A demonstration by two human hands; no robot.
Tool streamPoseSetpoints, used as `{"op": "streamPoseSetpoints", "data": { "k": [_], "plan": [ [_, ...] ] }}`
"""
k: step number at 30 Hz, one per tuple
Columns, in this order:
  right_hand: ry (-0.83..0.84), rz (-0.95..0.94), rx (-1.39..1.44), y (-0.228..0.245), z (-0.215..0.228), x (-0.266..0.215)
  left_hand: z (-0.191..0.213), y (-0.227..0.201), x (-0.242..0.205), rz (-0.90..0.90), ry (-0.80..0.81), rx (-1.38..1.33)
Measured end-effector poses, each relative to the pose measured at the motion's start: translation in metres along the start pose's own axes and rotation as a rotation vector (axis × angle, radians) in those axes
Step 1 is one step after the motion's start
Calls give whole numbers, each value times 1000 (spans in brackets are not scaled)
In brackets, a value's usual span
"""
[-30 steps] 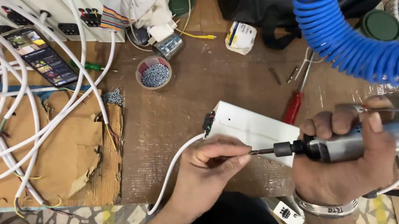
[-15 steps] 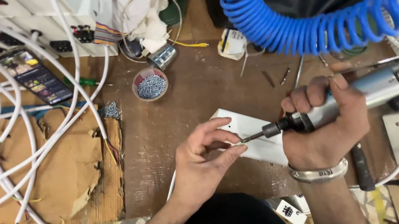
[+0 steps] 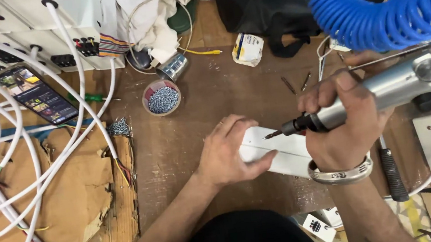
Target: The person assembles a white plastic extension board enclosure on a workbench. They pick small screws from a bowl, hold the two enclosure halves together, and drive screws with a pneumatic screwdriver, occasionally using a hammer and repositioning the enclosure while working.
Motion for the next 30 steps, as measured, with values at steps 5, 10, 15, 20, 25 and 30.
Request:
{"op": "streamPoseSetpoints", "data": {
  "k": [5,10,15,20,25,30],
  "plan": [
    [72,64,-23,-13,-2,-6,6,0,1,-18,-69,-16],
    [151,29,-22,-31,-3,-10,6,0,0,-9,-96,-63],
    [161,25,-96,-44,-4,-14,7,3,-1,10,-104,-83],
    [208,18,-120,-47,-5,-18,5,4,-3,39,-112,-112],
    [260,5,-243,-51,-12,-26,-3,8,-10,78,-151,-286],
    [253,-6,-122,-56,-10,-30,-5,12,-12,168,-178,-363]
  ]
}}
Point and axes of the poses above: each hand's wrist, its own x-axis towards the middle knuckle, its own z-axis out of the back of the hand, y = z × x, the point moved 7 cm from there along x, towards the middle knuckle, and after that the axes turned 8 degrees about x, right-handed, at the moved point
